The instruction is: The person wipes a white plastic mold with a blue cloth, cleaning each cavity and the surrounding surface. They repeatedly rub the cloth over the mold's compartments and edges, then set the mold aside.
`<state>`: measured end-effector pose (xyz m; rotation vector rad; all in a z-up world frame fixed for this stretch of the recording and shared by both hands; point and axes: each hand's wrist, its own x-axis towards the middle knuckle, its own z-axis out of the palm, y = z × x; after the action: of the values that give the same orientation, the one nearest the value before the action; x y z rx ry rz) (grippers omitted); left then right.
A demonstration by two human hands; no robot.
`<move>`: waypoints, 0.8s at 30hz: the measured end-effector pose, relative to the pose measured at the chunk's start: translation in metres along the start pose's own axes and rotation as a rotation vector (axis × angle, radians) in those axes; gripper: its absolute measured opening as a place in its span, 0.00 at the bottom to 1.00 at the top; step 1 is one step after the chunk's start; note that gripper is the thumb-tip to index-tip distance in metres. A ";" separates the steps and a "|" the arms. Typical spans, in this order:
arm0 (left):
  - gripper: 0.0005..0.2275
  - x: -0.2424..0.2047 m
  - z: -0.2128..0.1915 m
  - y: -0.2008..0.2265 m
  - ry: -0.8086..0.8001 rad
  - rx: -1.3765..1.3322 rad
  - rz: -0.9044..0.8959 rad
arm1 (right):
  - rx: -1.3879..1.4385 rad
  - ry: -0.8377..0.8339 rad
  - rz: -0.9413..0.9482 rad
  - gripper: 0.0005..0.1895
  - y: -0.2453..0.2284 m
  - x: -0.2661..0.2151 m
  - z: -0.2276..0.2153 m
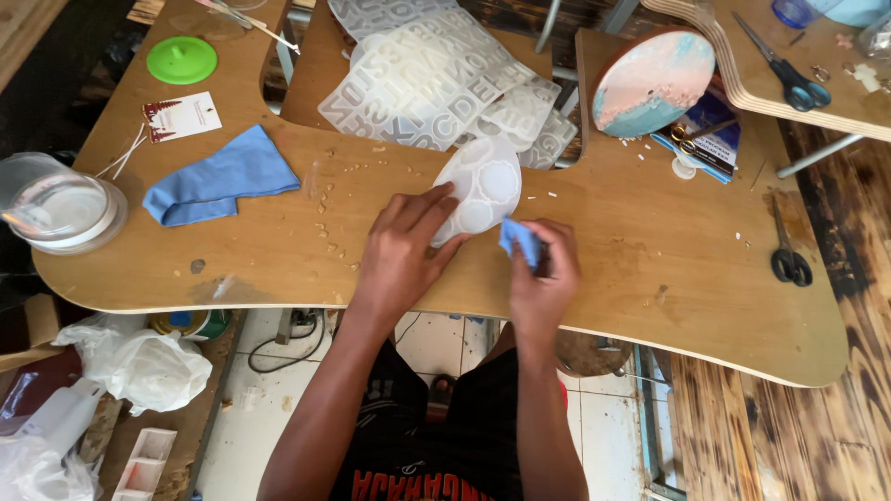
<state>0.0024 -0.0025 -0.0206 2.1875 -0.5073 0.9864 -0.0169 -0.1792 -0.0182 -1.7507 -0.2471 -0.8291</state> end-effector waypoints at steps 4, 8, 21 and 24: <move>0.12 -0.001 -0.002 0.002 0.067 0.241 0.143 | -0.104 -0.033 -0.070 0.16 -0.005 -0.005 0.003; 0.13 0.000 -0.002 0.004 0.073 0.237 0.147 | -0.120 -0.038 0.012 0.18 0.000 -0.007 0.007; 0.21 -0.005 -0.002 0.008 -0.285 0.189 -0.027 | -0.302 -0.138 0.100 0.19 0.021 -0.010 0.003; 0.21 -0.005 -0.001 0.004 -0.286 0.156 -0.036 | -0.353 -0.219 0.072 0.16 0.022 -0.010 0.005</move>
<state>-0.0037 -0.0049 -0.0224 2.4861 -0.5332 0.7176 -0.0103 -0.1805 -0.0421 -2.1727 -0.1892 -0.6559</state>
